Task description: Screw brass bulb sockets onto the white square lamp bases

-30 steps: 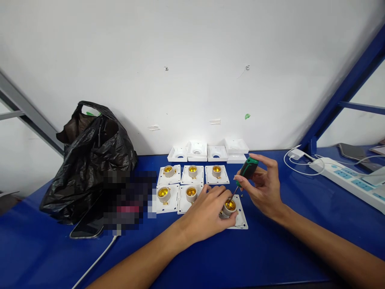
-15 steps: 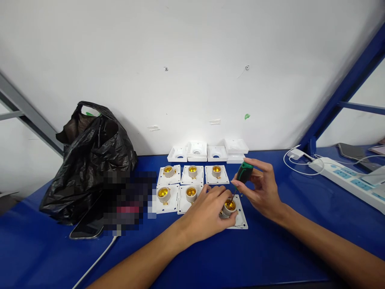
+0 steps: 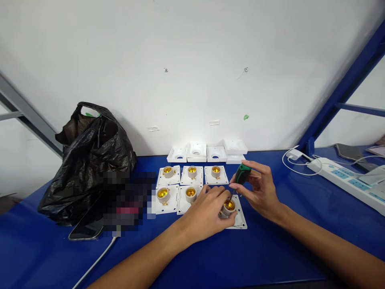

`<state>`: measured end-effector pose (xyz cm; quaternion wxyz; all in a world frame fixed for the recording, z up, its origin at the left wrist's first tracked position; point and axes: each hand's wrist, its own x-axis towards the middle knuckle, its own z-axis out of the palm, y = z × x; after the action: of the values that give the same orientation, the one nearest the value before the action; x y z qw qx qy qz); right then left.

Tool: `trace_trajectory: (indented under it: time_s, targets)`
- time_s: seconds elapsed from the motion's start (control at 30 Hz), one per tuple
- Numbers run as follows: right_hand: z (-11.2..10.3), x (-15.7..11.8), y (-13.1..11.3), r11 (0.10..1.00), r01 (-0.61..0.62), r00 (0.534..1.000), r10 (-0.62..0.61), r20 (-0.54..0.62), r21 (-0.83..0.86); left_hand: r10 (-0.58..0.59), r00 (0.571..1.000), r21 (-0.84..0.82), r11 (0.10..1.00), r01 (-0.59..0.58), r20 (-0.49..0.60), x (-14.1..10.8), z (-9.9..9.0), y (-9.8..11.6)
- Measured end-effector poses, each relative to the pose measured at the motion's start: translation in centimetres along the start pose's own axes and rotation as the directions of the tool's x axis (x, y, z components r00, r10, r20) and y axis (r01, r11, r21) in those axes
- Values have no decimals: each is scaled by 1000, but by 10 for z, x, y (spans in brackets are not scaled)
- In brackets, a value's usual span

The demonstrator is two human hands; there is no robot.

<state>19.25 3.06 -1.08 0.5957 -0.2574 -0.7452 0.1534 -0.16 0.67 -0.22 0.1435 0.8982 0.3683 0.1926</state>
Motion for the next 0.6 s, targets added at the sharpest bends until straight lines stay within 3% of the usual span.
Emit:
trace_trajectory:
  time_s: [0.2, 0.4, 0.6]
  targets:
    - [0, 0, 1, 1000, -6, 1000, 6, -2, -2, 1, 1000, -10, 1000, -1, 3, 0, 1, -1]
    - [-3, 3, -3, 1000, -5, 998, 4, 66, 17, 4, 1000, -21, 1000, -3, 19, 1, 0, -1]
    - [-4, 0, -1, 998, 5, 994, 2, 108, -64, 9, 1000, -22, 1000, -9, 9, 1, 0, -2]
